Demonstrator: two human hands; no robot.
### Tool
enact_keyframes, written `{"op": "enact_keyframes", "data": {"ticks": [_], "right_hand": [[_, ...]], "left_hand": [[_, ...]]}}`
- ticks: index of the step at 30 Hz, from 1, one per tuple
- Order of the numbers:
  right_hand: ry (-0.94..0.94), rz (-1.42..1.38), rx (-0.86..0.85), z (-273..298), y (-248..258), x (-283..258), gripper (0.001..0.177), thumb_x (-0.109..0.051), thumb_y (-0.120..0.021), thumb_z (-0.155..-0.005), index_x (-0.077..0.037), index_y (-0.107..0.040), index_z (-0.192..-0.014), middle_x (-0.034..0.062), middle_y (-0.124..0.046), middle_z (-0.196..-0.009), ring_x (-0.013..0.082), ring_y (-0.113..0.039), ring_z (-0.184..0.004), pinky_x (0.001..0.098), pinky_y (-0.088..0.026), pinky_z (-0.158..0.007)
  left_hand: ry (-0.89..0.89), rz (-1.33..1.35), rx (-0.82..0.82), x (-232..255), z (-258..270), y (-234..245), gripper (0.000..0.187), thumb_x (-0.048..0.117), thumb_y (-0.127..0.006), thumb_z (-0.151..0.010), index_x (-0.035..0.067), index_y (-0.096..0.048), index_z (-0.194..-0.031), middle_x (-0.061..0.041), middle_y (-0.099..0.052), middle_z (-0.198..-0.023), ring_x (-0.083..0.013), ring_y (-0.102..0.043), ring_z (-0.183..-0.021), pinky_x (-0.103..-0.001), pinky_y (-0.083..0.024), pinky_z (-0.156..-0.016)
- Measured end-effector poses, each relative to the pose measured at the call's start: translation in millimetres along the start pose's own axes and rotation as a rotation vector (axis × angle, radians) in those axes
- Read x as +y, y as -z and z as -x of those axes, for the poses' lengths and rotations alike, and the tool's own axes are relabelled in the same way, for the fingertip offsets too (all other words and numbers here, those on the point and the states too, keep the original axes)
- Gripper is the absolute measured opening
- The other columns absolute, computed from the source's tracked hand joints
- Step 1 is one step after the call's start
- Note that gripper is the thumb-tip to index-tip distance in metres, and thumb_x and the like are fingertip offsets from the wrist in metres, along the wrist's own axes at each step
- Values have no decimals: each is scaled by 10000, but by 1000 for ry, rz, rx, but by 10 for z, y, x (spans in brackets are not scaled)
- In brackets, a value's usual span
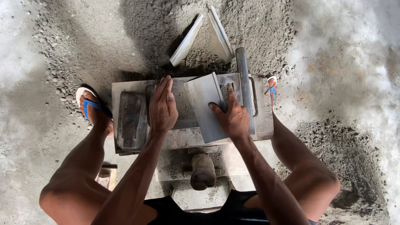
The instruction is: The person scoops wet concrete into a rectangular metal mold, levels the surface with a straight edge, and compacts it with a cylindrical roller. They then flip the mold to release the formed concrete brick onto the ground and repeat the process.
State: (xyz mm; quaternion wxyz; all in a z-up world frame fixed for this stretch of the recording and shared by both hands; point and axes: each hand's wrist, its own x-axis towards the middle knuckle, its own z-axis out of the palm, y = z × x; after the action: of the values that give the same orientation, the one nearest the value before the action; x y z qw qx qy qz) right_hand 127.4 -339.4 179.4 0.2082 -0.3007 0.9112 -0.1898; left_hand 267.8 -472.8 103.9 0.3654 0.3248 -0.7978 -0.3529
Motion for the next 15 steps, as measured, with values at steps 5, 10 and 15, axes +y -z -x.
{"op": "enact_keyframes", "data": {"ticks": [5,10,15], "right_hand": [[34,171,-5,-321,253,300,893,-474,-697,-768,-139,-248,-1464,242,-533,-1252,355,-638,-730,422,-504,-608],[83,186,-78,-655,562,217,1103,-611,-727,-680,-74,-187,-1478,315,-579,-1137,347,-634,-609,383,-438,-488],[290,28,47,-843,440,678,895,-621,-752,-601,-266,-431,-1358,59,-620,-629,453,-595,-771,515,-304,-1030]], "left_hand": [[-24,-124,-45,-17,69,-182,454,244,-206,-1003,13,-429,-1323,-166,-397,-1372,-362,-330,-1302,-531,-243,-1113],[-25,-198,-81,-53,38,-180,477,251,-182,-990,11,-422,-1325,-168,-390,-1379,-344,-327,-1311,-508,-222,-1120],[-30,-133,-49,-9,66,-170,469,247,-177,-1009,5,-414,-1332,-168,-381,-1380,-351,-318,-1313,-535,-235,-1115]]}}
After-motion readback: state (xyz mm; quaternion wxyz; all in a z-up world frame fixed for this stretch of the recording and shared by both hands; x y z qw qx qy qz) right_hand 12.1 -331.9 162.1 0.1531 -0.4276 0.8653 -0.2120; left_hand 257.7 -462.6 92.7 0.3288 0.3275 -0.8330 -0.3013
